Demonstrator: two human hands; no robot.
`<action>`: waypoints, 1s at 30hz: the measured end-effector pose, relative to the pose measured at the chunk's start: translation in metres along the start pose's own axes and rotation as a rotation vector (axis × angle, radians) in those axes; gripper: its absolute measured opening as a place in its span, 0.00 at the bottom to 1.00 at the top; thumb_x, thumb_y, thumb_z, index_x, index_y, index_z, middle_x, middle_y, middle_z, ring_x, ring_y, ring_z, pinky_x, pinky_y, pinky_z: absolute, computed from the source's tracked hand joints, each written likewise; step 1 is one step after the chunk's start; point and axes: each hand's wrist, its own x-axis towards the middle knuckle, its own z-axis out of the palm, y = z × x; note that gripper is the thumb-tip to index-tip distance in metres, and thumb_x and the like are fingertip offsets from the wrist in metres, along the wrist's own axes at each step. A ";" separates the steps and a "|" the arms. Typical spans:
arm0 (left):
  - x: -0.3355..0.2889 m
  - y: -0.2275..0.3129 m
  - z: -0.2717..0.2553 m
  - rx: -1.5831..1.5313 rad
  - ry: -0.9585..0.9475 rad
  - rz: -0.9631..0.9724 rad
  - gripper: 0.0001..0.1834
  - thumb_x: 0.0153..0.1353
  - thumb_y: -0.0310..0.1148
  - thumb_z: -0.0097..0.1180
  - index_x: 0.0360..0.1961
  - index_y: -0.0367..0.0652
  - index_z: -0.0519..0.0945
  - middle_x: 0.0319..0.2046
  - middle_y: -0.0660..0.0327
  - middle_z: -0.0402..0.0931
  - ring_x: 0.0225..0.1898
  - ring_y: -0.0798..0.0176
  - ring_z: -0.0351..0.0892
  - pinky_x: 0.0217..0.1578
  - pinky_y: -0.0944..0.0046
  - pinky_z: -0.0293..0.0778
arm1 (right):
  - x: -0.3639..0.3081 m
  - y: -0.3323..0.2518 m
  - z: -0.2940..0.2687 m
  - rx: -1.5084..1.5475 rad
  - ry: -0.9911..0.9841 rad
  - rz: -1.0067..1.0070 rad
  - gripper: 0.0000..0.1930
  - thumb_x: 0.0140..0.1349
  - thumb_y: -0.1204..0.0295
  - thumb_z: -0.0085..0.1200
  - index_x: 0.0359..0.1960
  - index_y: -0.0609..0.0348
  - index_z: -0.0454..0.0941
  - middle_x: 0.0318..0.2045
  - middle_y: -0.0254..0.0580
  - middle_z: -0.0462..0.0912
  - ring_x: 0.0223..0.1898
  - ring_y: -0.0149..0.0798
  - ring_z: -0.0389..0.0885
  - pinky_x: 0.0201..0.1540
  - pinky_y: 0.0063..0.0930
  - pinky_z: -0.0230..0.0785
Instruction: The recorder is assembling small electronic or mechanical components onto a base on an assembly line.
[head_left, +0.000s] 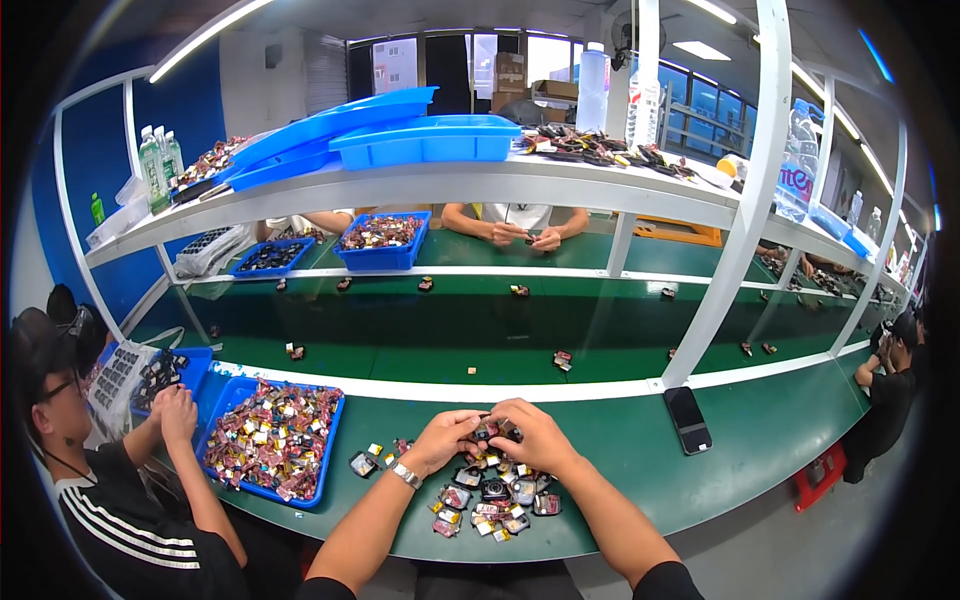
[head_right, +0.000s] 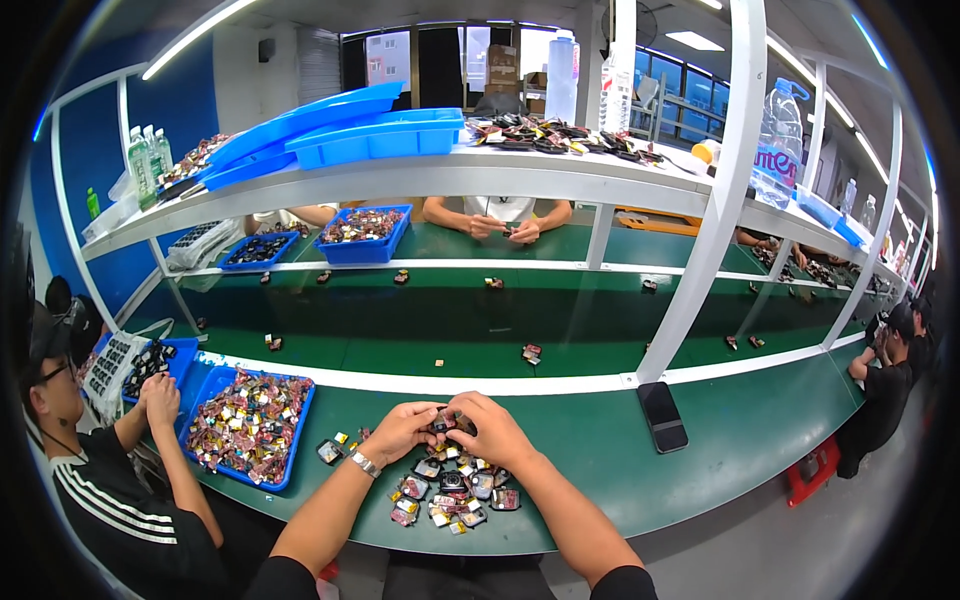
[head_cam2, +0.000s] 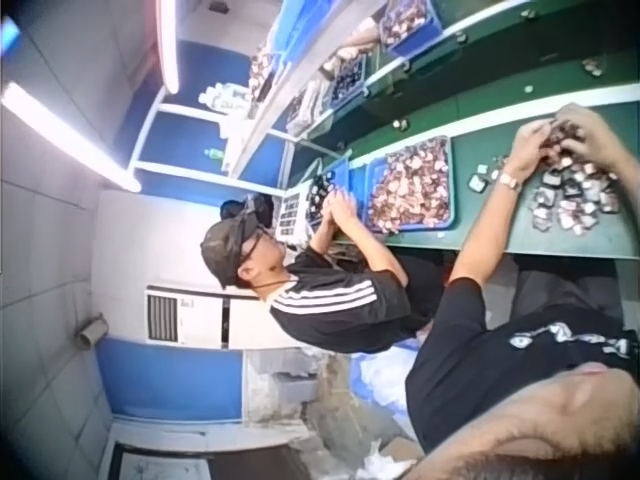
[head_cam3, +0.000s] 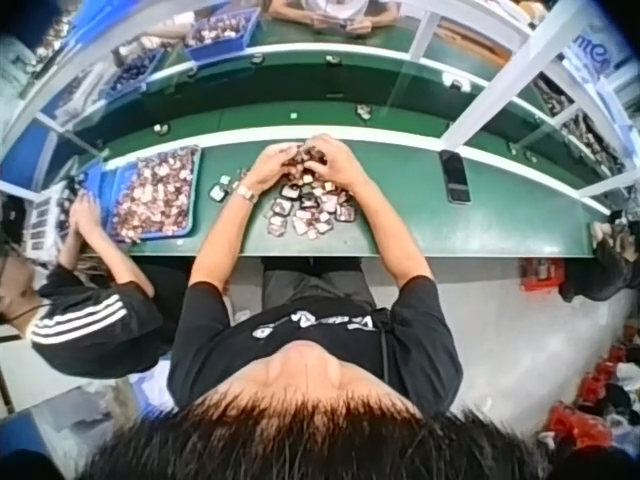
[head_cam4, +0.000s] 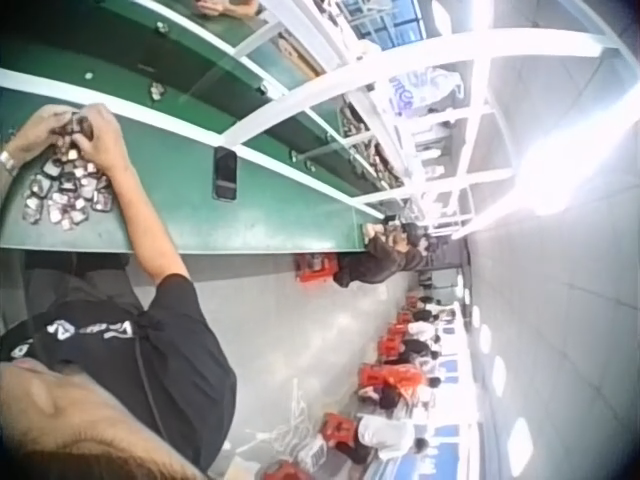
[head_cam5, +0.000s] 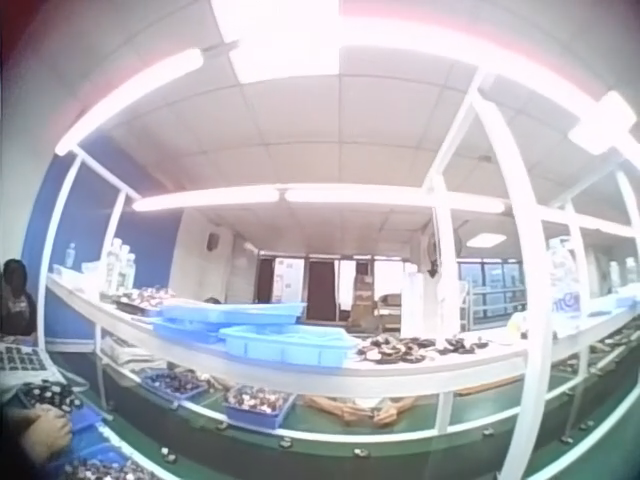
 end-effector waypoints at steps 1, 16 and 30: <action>0.000 -0.001 -0.001 0.007 -0.001 -0.001 0.19 0.73 0.39 0.44 0.52 0.33 0.75 0.38 0.58 0.79 0.34 0.67 0.79 0.35 0.70 0.77 | -0.001 0.001 0.002 0.002 0.007 -0.001 0.16 0.51 0.76 0.63 0.43 0.56 0.77 0.43 0.43 0.77 0.40 0.47 0.80 0.43 0.34 0.74; -0.009 0.010 0.007 -0.223 -0.044 -0.046 0.20 0.69 0.26 0.46 0.61 0.38 0.66 0.51 0.53 0.74 0.53 0.56 0.77 0.57 0.54 0.75 | -0.005 0.006 0.006 -0.162 0.043 -0.093 0.08 0.51 0.79 0.60 0.34 0.56 0.80 0.33 0.36 0.77 0.39 0.42 0.77 0.43 0.34 0.73; -0.005 0.001 0.018 -0.192 -0.051 0.037 0.19 0.69 0.23 0.44 0.61 0.39 0.64 0.54 0.54 0.71 0.57 0.59 0.74 0.59 0.55 0.74 | -0.007 0.004 0.009 -0.211 -0.005 0.056 0.08 0.51 0.76 0.60 0.34 0.57 0.77 0.39 0.39 0.75 0.44 0.45 0.74 0.46 0.37 0.71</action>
